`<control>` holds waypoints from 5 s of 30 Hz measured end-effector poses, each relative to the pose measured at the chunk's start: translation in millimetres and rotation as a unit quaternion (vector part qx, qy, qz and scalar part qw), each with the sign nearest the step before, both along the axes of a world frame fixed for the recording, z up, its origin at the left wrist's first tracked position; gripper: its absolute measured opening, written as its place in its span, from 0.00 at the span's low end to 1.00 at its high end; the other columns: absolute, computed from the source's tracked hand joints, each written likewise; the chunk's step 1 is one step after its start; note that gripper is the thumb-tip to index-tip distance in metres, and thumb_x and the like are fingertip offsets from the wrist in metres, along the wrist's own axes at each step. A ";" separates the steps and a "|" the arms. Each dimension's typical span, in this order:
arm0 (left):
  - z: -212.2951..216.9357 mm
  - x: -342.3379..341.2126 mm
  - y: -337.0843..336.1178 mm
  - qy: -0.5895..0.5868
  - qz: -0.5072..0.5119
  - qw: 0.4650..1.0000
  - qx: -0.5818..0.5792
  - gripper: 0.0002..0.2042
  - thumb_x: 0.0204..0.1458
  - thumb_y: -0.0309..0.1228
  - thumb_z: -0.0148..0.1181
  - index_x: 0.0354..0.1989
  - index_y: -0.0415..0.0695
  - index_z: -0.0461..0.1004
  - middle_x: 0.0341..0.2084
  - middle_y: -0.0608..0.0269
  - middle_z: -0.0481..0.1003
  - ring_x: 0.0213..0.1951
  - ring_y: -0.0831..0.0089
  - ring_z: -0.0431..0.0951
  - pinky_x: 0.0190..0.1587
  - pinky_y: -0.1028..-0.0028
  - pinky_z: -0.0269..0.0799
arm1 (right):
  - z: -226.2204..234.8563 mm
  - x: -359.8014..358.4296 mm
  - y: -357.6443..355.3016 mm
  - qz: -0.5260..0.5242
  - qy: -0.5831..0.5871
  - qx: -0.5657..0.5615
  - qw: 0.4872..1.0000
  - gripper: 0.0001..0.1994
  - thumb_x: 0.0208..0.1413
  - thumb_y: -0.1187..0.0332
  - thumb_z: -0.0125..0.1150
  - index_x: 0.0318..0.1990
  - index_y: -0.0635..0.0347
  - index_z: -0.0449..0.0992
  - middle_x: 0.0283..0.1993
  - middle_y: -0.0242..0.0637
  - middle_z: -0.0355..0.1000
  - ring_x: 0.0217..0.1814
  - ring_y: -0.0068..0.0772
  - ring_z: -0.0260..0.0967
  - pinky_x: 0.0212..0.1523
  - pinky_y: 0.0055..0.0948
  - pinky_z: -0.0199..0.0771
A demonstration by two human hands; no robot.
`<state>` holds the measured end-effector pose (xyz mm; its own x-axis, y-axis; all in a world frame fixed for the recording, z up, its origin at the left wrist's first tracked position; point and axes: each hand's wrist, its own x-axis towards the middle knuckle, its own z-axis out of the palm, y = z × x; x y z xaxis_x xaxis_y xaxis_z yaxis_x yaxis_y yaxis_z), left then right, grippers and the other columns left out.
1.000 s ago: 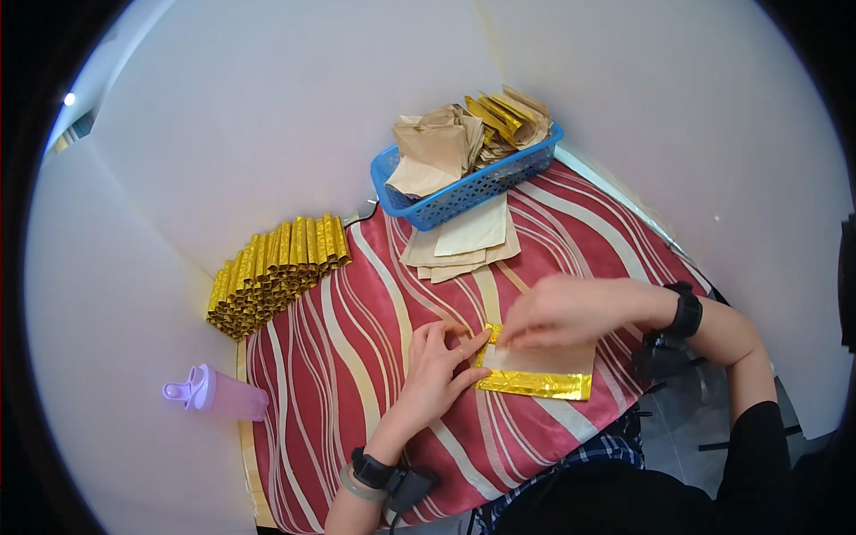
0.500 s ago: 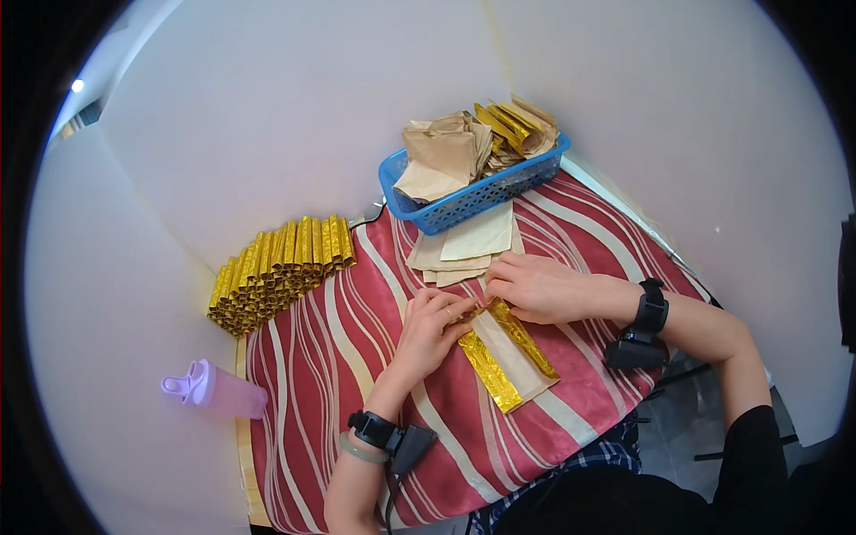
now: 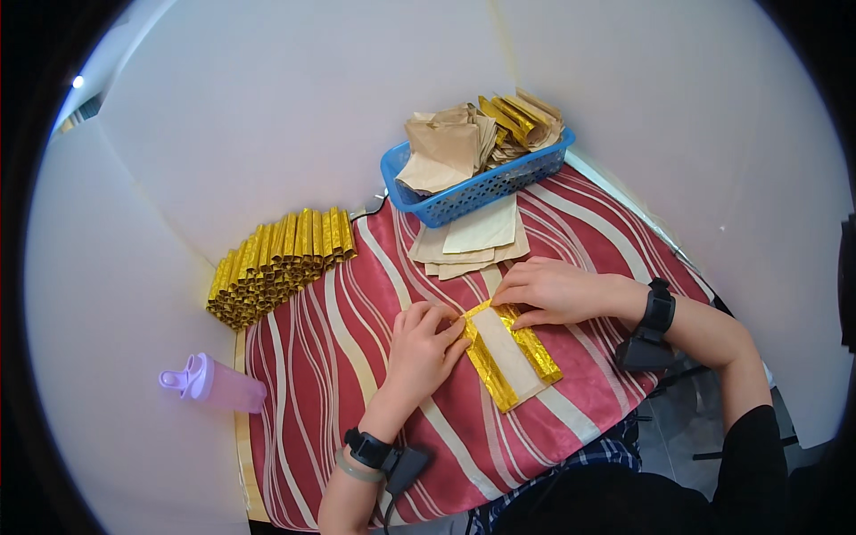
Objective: Folding sheets of gold-colored paper into narrow strips.
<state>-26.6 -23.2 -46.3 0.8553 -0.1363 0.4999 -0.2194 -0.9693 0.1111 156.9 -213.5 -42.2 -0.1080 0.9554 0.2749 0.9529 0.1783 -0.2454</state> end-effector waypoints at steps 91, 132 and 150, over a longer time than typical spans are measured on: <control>6.9 -32.3 -53.3 -0.039 0.041 0.991 0.118 0.06 0.38 0.29 0.68 0.27 0.49 0.78 0.26 0.71 0.74 0.35 0.70 0.73 0.39 0.69 0.63 | -1.0 -8.2 -41.4 -0.121 -0.086 0.082 0.986 0.08 0.46 0.66 0.61 0.30 0.59 0.72 0.30 0.39 0.73 0.36 0.39 0.72 0.41 0.36 0.68; -16.0 -26.1 -35.8 0.063 0.192 0.906 -0.373 0.05 0.43 0.25 0.69 0.30 0.41 0.81 0.31 0.62 0.72 0.42 0.70 0.69 0.48 0.74 0.65 | -20.5 8.8 -26.3 -0.112 0.239 0.047 0.964 0.11 0.47 0.64 0.69 0.28 0.61 0.74 0.28 0.38 0.73 0.31 0.38 0.72 0.32 0.35 0.68; -12.1 -19.0 -42.3 0.051 0.227 0.945 -0.229 0.06 0.46 0.32 0.66 0.28 0.45 0.80 0.25 0.67 0.76 0.38 0.67 0.70 0.45 0.66 0.60 | -19.5 5.2 -19.7 -0.156 0.205 0.000 0.966 0.11 0.53 0.62 0.63 0.34 0.57 0.69 0.29 0.35 0.71 0.35 0.38 0.70 0.35 0.38 0.66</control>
